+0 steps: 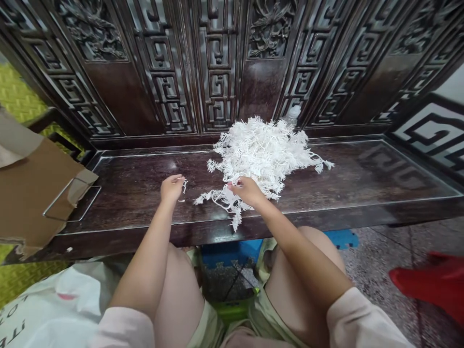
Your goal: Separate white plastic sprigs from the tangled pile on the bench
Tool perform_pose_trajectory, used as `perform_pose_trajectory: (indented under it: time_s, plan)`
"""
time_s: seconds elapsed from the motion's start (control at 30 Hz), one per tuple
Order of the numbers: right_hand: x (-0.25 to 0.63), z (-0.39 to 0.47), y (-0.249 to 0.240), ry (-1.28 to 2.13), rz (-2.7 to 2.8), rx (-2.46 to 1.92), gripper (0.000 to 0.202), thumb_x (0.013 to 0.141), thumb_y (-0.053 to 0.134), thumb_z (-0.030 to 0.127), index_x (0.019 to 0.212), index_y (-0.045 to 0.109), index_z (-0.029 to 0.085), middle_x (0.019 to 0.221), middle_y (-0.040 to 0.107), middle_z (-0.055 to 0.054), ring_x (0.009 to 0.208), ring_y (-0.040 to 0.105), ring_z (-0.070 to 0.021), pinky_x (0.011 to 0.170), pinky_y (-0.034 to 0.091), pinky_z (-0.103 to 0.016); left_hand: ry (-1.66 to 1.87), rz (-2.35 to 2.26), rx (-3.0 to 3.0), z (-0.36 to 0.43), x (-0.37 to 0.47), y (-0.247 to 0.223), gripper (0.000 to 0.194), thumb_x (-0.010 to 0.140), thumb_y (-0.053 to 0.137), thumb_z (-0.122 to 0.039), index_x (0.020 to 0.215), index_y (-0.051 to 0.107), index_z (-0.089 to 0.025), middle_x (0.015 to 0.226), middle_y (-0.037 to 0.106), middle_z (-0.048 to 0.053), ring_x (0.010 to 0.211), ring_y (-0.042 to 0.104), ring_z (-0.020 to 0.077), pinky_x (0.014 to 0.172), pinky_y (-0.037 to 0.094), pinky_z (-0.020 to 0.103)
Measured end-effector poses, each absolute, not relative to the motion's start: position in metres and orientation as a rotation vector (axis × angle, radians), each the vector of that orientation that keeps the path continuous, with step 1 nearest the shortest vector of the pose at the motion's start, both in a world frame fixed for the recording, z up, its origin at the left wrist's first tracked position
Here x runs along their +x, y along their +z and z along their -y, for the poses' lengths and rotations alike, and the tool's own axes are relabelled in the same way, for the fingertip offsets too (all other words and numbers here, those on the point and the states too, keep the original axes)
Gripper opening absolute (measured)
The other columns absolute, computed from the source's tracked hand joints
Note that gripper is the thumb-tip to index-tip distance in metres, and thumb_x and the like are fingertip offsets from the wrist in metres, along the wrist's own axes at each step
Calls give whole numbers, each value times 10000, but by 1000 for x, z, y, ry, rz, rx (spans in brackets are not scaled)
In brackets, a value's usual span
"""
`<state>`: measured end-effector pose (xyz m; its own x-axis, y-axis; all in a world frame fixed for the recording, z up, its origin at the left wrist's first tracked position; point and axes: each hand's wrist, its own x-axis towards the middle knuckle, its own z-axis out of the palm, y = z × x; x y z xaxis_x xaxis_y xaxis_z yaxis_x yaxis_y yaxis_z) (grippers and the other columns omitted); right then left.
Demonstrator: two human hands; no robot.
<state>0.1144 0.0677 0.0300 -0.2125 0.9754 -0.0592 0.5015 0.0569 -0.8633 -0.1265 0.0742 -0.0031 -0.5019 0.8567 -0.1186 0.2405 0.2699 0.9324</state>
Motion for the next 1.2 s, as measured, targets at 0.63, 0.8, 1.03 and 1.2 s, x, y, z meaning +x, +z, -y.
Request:
perform_pose_trajectory:
  time_s: [0.63,0.8,1.03,1.2]
  plan:
    - [118,-65,36,1239,1876,-1183,235,674,579,366,793,584,164,840,582,-17,823,515,-140,777,370,-291,1151,-1202,1121,-40,-31,26,201,641,649,-312,722,569,-147,687,586,5,672,537,112,664,398,238]
    - [121,-61,43,1369,1760,-1232,230,700,555,361,849,570,187,881,562,-9,747,497,-118,732,377,-278,1103,-1102,1008,-41,-32,27,233,626,677,-338,695,546,-157,690,559,-12,668,509,90,642,384,217]
    - [117,-61,45,1339,1761,-1162,215,702,548,375,792,540,180,809,545,4,750,481,-124,743,367,-283,1122,-1000,845,-41,-31,31,258,566,724,-317,653,558,-140,648,570,-10,626,514,77,654,399,217]
    - [121,-64,41,1175,1781,-1217,163,691,548,332,724,512,176,817,544,-7,789,491,-141,767,357,-299,1252,-1084,821,-46,-37,31,257,540,732,-289,674,574,-137,628,585,-6,590,525,75,645,420,226]
